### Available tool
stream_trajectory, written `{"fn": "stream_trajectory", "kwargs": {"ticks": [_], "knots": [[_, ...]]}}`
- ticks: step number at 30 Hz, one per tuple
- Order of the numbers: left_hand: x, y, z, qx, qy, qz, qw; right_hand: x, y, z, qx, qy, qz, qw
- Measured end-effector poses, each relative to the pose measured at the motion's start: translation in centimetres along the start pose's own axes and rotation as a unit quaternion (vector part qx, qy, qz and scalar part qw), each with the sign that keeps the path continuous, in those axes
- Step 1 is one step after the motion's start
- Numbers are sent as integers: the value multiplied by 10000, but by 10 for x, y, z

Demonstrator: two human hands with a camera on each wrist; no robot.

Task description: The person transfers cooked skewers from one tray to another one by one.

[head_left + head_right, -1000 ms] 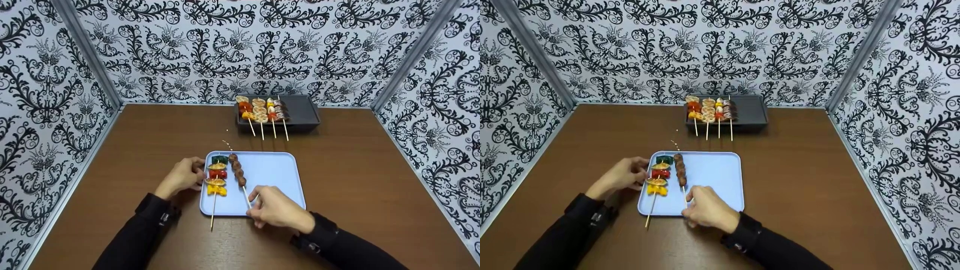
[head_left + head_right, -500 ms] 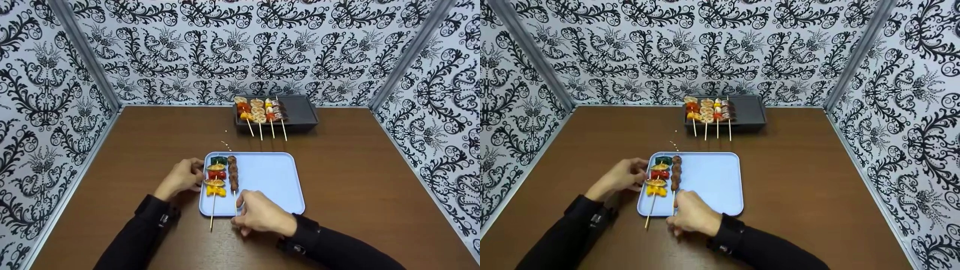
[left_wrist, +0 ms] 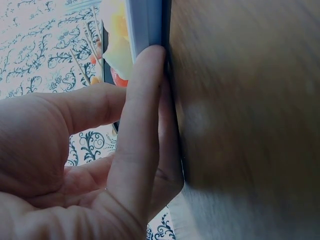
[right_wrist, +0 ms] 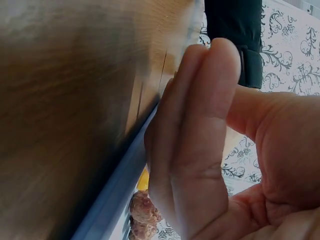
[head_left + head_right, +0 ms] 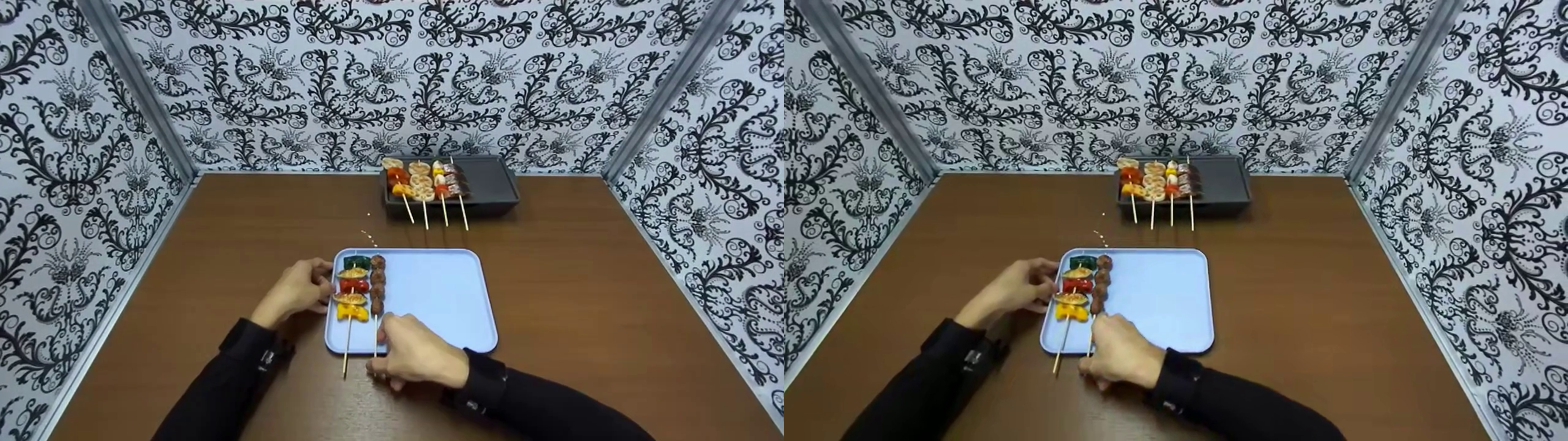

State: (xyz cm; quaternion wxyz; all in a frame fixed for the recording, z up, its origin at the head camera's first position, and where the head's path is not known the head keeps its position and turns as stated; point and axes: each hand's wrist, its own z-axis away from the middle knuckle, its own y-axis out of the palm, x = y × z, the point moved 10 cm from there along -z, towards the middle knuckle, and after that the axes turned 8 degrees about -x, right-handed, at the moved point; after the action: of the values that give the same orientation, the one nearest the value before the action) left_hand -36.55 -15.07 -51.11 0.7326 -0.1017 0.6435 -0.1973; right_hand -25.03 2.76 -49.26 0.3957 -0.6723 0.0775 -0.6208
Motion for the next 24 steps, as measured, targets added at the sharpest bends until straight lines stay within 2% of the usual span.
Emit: {"fn": "stream_trajectory", "kwargs": {"ticks": [10, 24], "knots": [[-1, 0, 1, 9, -28, -12, 10000, -1, 4, 1, 168, 171, -174, 9996], [3, 0, -1, 27, -18, 59, 10000, 1, 4, 2, 268, 75, -133, 9995]]}}
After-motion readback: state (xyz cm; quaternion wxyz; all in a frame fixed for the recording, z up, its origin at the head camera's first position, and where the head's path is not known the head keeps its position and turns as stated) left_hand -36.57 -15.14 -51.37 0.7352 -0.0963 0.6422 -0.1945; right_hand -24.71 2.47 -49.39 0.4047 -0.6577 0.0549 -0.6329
